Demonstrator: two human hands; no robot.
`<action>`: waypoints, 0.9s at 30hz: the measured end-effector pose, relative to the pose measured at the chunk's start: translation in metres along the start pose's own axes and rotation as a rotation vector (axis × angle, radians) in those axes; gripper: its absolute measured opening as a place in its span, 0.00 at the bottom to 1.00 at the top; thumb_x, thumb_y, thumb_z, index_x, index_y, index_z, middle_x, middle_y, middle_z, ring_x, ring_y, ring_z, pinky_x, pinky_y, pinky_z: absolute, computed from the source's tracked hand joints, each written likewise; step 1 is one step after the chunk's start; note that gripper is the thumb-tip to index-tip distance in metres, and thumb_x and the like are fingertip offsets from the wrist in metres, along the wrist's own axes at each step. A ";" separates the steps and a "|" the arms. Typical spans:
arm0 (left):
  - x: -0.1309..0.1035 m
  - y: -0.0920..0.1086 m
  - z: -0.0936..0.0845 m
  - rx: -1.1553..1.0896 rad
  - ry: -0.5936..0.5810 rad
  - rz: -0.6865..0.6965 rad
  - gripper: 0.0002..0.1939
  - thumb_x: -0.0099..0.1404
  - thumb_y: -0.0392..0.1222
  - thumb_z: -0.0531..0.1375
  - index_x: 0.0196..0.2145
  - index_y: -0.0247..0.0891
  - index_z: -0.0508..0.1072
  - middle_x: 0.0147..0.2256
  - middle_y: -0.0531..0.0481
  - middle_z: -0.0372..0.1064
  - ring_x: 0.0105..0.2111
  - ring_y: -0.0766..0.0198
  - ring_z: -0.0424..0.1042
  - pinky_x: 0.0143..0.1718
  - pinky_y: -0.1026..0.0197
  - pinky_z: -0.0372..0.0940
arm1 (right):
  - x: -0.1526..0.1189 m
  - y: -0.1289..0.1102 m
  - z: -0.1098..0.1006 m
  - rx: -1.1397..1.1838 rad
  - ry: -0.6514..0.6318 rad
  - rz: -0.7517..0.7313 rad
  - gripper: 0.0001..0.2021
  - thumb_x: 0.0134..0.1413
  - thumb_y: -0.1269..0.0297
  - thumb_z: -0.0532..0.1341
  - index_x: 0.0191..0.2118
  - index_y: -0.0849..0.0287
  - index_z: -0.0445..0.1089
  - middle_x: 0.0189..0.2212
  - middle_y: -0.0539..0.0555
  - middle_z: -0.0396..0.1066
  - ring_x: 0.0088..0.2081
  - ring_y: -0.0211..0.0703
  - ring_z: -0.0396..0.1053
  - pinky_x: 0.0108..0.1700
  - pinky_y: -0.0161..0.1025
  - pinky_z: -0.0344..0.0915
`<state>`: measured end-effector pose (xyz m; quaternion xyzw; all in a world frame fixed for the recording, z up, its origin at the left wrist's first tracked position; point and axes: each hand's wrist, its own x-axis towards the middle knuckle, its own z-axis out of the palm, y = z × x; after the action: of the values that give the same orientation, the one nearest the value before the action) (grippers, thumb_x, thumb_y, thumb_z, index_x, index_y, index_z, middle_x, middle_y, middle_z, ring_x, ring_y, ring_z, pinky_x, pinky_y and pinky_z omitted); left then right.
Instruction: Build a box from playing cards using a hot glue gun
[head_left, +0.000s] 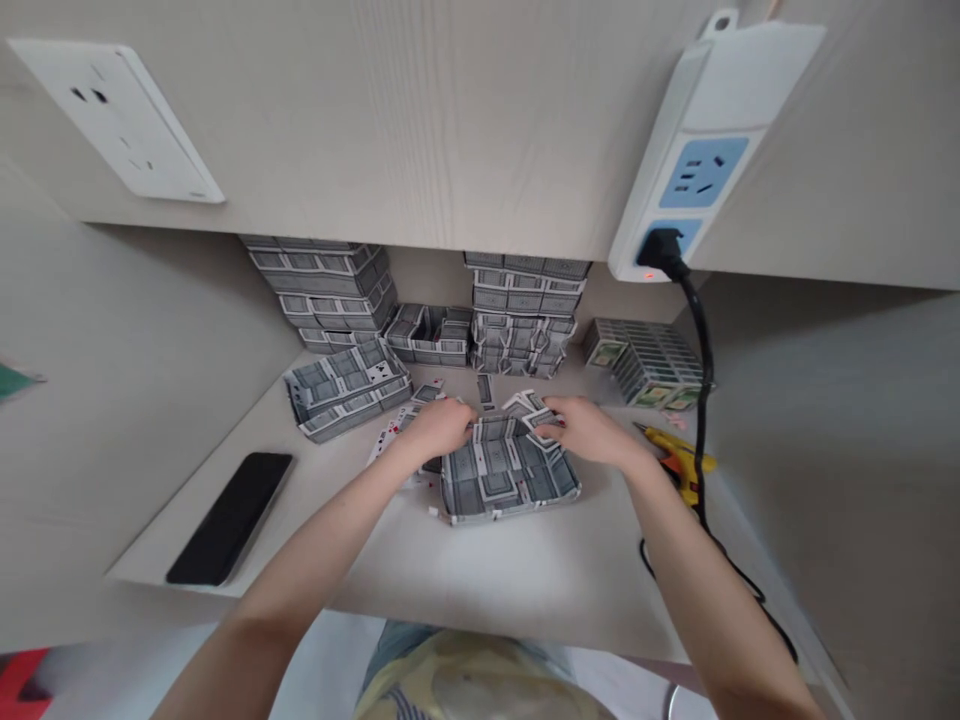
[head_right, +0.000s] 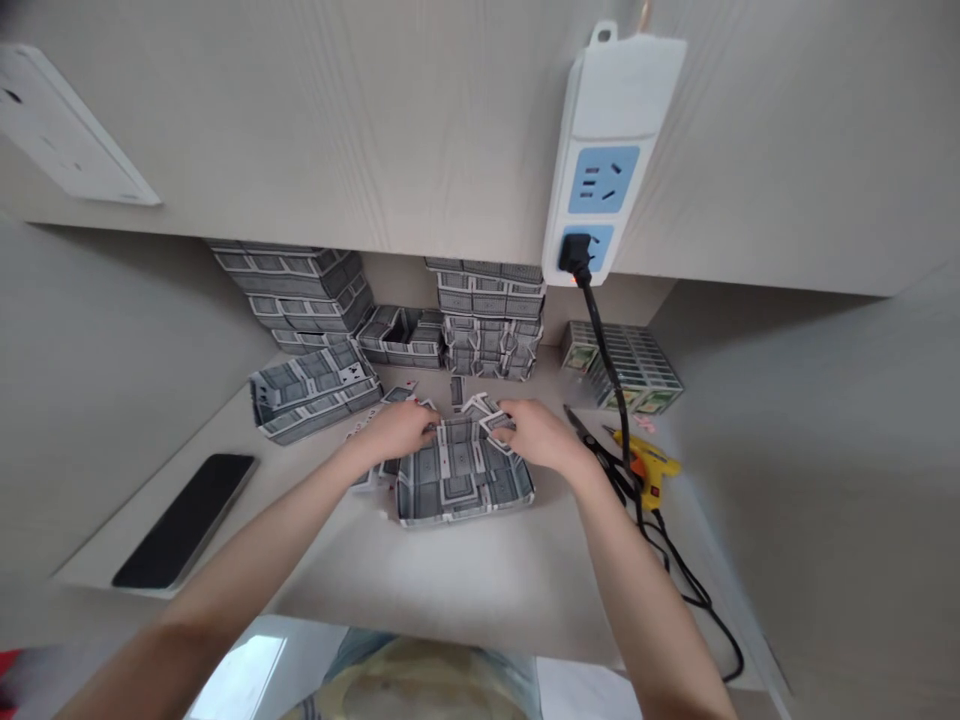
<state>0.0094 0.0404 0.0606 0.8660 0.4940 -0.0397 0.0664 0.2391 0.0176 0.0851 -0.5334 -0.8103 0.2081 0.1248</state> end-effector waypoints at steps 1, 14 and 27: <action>-0.001 0.001 0.000 0.006 -0.007 -0.004 0.10 0.58 0.38 0.52 0.32 0.38 0.73 0.32 0.41 0.72 0.37 0.54 0.71 0.36 0.58 0.63 | -0.002 0.001 0.002 0.013 -0.011 -0.004 0.08 0.48 0.65 0.58 0.35 0.59 0.71 0.31 0.54 0.73 0.32 0.44 0.69 0.33 0.34 0.60; -0.056 0.030 0.030 -0.343 0.008 -0.254 0.22 0.64 0.52 0.44 0.34 0.37 0.72 0.31 0.41 0.73 0.34 0.55 0.72 0.34 0.58 0.63 | -0.013 -0.024 0.029 -0.002 0.078 -0.073 0.10 0.53 0.65 0.56 0.41 0.58 0.70 0.38 0.56 0.72 0.41 0.46 0.69 0.44 0.40 0.63; 0.016 -0.059 0.037 -0.219 0.200 -0.275 0.29 0.56 0.47 0.56 0.54 0.35 0.60 0.49 0.39 0.63 0.49 0.54 0.62 0.50 0.58 0.56 | -0.064 -0.049 0.083 -0.042 0.142 -0.270 0.13 0.55 0.56 0.55 0.30 0.57 0.71 0.23 0.50 0.71 0.29 0.41 0.68 0.58 0.53 0.48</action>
<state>-0.0333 0.0777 0.0173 0.7776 0.6130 0.0919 0.1049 0.1891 -0.0748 0.0362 -0.4356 -0.8678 0.1344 0.1976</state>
